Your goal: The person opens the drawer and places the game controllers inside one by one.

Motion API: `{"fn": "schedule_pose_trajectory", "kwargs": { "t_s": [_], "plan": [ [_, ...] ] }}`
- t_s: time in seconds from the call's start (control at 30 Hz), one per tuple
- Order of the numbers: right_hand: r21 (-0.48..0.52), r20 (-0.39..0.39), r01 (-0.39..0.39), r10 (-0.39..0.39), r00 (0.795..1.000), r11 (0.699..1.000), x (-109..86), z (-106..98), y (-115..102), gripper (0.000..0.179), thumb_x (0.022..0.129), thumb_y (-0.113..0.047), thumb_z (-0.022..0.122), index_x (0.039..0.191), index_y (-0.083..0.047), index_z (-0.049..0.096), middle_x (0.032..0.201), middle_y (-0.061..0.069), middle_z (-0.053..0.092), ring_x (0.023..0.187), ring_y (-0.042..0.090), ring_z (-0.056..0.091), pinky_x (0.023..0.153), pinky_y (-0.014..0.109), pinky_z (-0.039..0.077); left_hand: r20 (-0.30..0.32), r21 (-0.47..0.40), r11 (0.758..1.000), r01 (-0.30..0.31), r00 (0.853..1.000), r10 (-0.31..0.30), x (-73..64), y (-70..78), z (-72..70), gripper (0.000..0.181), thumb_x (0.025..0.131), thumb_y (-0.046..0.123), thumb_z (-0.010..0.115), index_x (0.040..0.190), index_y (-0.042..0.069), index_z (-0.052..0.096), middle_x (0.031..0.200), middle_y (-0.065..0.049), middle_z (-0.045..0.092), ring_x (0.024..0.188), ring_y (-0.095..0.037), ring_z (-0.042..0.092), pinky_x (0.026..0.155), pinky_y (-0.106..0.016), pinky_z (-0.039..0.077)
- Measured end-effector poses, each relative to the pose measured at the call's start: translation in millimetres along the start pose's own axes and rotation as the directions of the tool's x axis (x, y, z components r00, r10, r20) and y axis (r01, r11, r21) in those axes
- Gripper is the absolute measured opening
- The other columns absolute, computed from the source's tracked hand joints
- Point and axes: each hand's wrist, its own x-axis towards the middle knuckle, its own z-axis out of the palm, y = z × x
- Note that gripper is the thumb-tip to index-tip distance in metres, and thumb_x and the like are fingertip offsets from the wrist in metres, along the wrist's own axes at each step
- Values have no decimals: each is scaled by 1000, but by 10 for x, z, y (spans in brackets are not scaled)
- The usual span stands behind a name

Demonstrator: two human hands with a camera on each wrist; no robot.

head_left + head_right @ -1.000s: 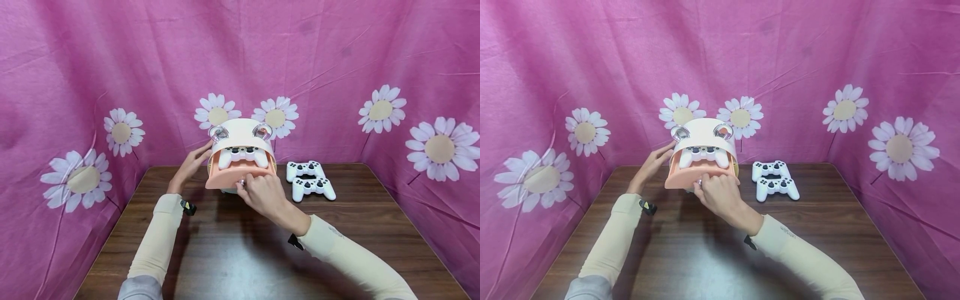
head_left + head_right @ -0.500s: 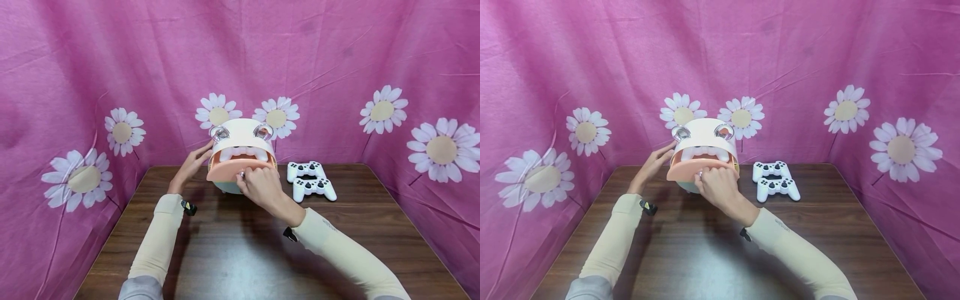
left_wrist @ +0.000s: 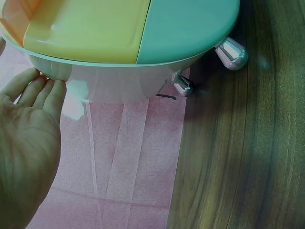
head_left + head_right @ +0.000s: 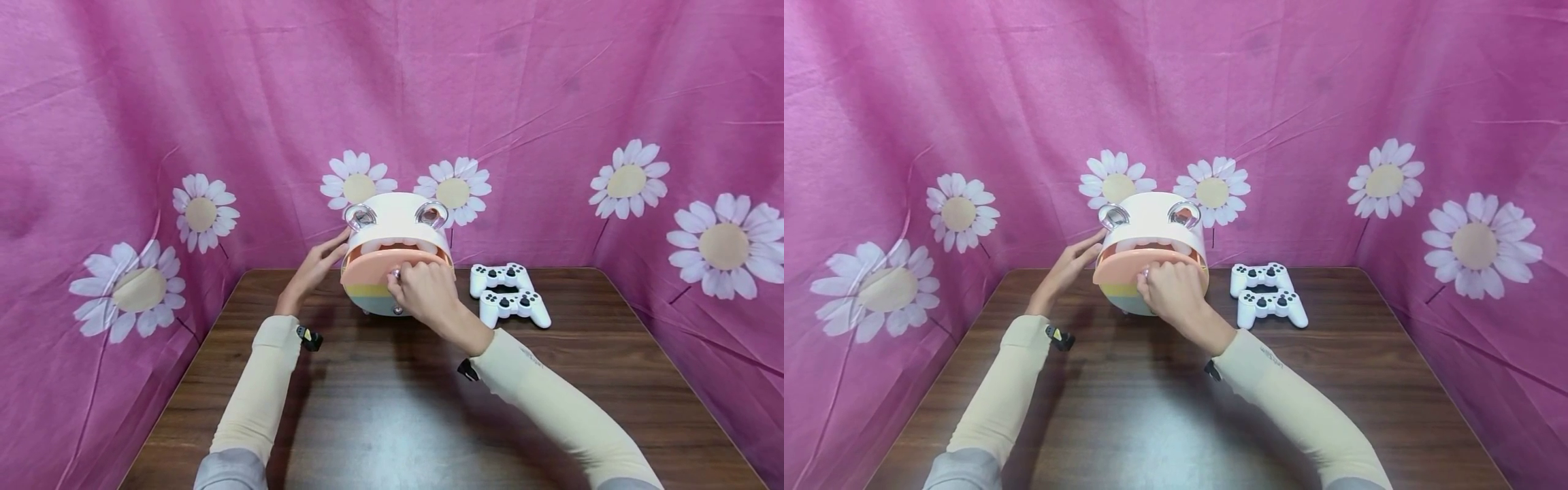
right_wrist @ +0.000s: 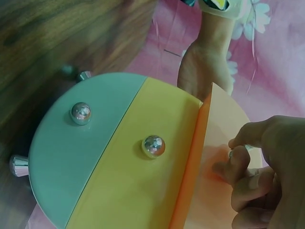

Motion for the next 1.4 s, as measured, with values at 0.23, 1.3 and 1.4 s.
{"fn": "schedule_pose_trajectory", "kwargs": {
  "t_s": [0.23,1.3,1.4],
  "plan": [
    [-20,12,-27,27,1000,999,61,40,29,45,93,-26,72,55,-14,52,47,-2,43,39,23,49,34,39,34,2,-4,1000,-8,1000,8,5,4,10,54,112,29,56,163,15,44,171,-3,39,162,-26,29,135,-49,24],
    [19,176,-167,161,971,986,157,193,122,45,102,-33,66,61,-17,54,50,-1,51,44,23,49,39,41,42,8,-44,999,9,1000,-9,-21,-13,10,55,112,30,55,164,16,42,172,-1,36,164,-26,27,135,-48,23],
    [33,203,-195,185,961,980,109,187,123,43,102,-40,69,68,-15,60,52,1,54,45,26,54,41,42,44,9,-45,999,7,1000,-6,-26,-22,2,55,113,29,55,164,15,41,173,-2,36,164,-25,26,135,-47,24]
  ]
}}
